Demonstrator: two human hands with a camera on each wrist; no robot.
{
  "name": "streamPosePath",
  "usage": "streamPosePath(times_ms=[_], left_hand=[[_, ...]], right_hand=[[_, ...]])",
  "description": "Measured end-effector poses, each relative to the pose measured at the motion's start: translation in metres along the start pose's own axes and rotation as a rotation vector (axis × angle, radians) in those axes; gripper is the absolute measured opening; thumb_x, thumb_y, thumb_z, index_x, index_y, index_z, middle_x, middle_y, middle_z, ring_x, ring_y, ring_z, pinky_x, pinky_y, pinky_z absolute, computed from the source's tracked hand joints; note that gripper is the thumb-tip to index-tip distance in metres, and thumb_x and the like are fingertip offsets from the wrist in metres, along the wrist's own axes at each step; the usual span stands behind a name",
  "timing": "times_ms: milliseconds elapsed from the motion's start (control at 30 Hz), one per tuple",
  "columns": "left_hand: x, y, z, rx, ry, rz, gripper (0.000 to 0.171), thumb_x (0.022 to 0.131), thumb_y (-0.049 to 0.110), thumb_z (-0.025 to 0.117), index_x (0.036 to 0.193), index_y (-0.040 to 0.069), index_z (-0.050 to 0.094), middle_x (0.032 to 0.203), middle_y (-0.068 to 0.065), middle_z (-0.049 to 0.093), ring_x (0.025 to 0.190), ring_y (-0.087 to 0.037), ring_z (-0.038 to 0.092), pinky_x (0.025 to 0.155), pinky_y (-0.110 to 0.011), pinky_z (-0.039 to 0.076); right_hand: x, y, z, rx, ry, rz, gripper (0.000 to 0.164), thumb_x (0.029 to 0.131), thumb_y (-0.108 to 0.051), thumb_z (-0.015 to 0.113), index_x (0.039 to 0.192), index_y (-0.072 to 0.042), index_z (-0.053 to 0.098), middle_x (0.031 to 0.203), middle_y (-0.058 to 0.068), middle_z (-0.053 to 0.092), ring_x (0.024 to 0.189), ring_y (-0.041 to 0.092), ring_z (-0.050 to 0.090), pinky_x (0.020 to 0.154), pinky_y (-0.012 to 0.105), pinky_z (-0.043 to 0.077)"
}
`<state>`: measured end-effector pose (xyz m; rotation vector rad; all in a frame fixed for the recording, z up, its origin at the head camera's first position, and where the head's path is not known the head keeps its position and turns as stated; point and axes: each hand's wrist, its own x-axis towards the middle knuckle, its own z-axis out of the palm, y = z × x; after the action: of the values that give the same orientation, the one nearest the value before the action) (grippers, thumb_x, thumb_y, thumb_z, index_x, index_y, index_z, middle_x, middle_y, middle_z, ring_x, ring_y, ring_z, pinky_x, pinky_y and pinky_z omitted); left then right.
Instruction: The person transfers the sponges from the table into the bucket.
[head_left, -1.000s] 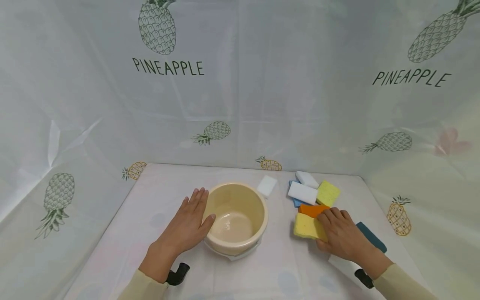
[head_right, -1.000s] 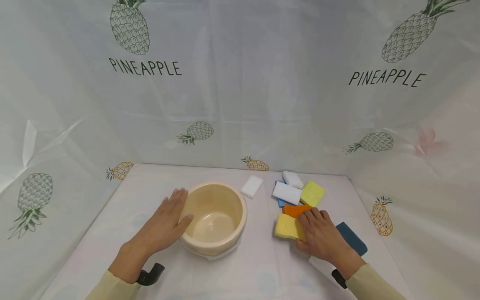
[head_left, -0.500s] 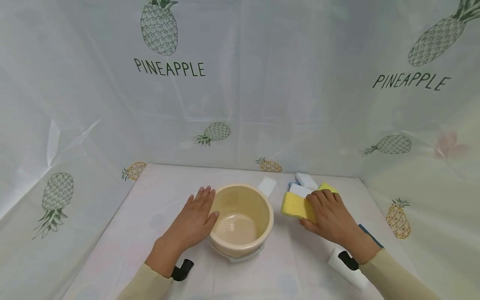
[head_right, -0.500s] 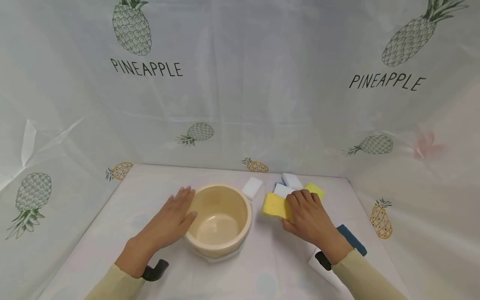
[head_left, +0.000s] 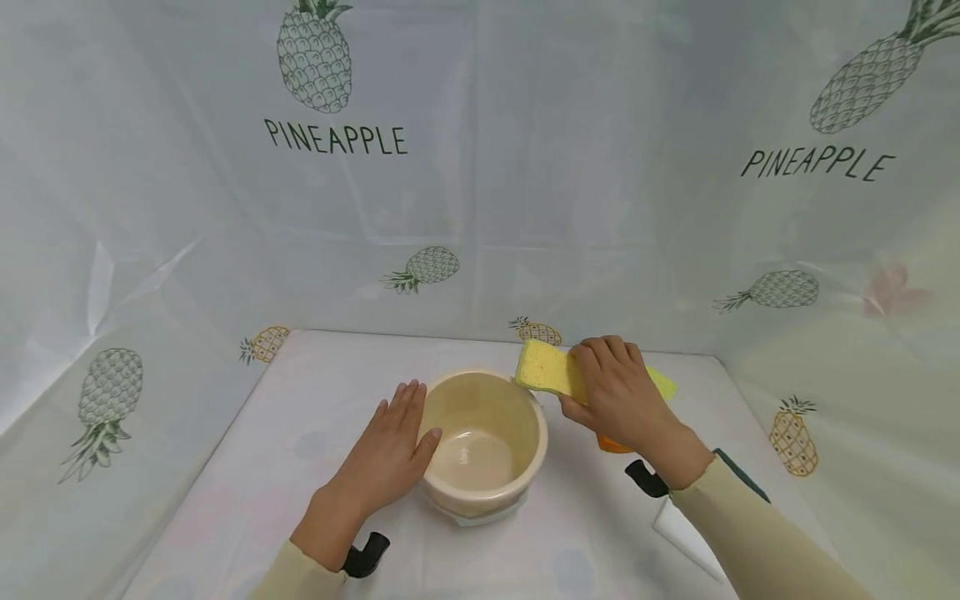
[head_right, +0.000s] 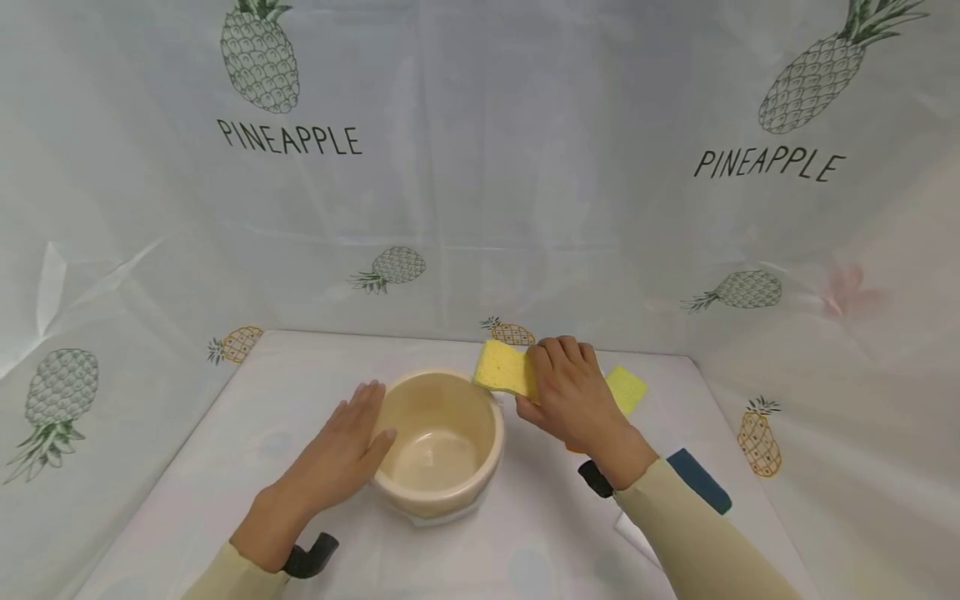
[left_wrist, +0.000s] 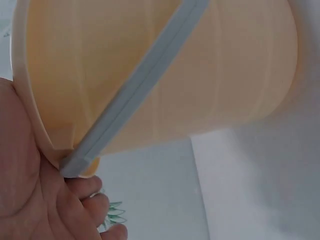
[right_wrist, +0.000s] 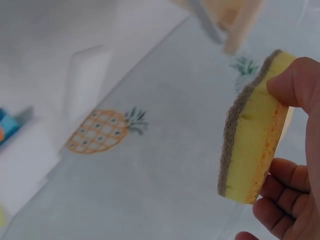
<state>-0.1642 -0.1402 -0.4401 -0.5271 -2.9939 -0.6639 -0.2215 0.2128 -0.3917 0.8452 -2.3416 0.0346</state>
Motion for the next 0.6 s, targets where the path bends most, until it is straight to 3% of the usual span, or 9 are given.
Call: streamPosePath(times_ms=[133,300,600], left_hand=[[0.004,-0.001,-0.001,-0.006,-0.017,0.013,0.075,0.112,0.043,0.045,0.166,-0.003,0.02,0.175,-0.02,0.02,0.164,-0.036,0.014,0.132,-0.059,0.017],[0.004,-0.001,-0.003,-0.014,-0.016,0.012,0.074,0.112,0.042,0.045,0.166,-0.002,0.021,0.175,-0.019,0.021,0.163,-0.037,0.016,0.132,-0.058,0.018],[0.003,0.002,-0.002,-0.005,-0.007,-0.006,0.07,0.114,0.041,0.04,0.167,-0.001,0.021,0.175,-0.017,0.022,0.163,-0.035,0.016,0.132,-0.058,0.018]], right_hand=[[0.02,-0.021,0.0,0.051,-0.012,-0.025,0.051,0.086,-0.04,0.073,0.116,-0.001,0.06,0.115,0.015,0.063,0.106,0.038,0.057,0.086,0.052,0.048],[0.038,-0.048,0.007,0.09,-0.103,-0.108,0.053,0.085,-0.045,0.074,0.118,-0.005,0.062,0.117,0.009,0.063,0.107,0.03,0.055,0.088,0.045,0.046],[0.04,-0.072,0.025,0.079,-0.27,-0.189,0.057,0.089,-0.054,0.073,0.122,-0.009,0.061,0.119,0.005,0.062,0.11,0.025,0.054,0.092,0.04,0.047]])
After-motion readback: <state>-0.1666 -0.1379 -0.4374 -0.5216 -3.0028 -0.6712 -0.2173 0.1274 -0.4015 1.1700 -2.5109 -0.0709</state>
